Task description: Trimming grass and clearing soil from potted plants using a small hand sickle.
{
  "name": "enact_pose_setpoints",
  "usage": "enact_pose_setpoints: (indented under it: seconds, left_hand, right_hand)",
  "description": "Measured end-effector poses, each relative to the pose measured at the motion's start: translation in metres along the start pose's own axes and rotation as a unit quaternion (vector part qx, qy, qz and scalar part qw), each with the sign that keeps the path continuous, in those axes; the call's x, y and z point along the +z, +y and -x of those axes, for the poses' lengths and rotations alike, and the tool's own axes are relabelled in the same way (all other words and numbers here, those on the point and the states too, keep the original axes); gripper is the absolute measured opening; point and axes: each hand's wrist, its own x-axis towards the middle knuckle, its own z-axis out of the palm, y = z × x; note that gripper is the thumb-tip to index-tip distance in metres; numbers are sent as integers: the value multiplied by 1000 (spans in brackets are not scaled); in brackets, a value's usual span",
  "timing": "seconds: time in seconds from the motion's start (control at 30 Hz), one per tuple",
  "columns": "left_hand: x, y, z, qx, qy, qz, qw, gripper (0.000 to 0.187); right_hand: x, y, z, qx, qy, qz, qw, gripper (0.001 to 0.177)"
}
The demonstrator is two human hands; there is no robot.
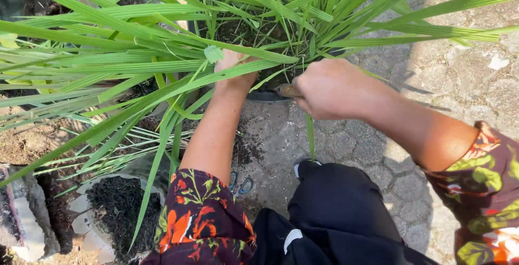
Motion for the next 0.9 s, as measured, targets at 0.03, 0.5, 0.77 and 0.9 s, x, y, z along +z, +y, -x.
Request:
enact_pose_setpoints:
  seconds: [0.03,0.5,0.77,0.9]
  left_hand:
    - [30,0,-2,-19,42,17,999,17]
    - [-5,1,52,-97,58,95,989,20]
    - [-50,3,68,-68,-30,60,995,22]
    - [-36,10,82,-68,-1,83,994,19]
  right_hand:
    - [10,-10,3,8,-4,22,1000,29]
    - [27,-23,61,135,89,-49,986,52]
    - [46,-20,-10,17,25,115,993,22]
    - [64,-39,7,35,19,102,994,22]
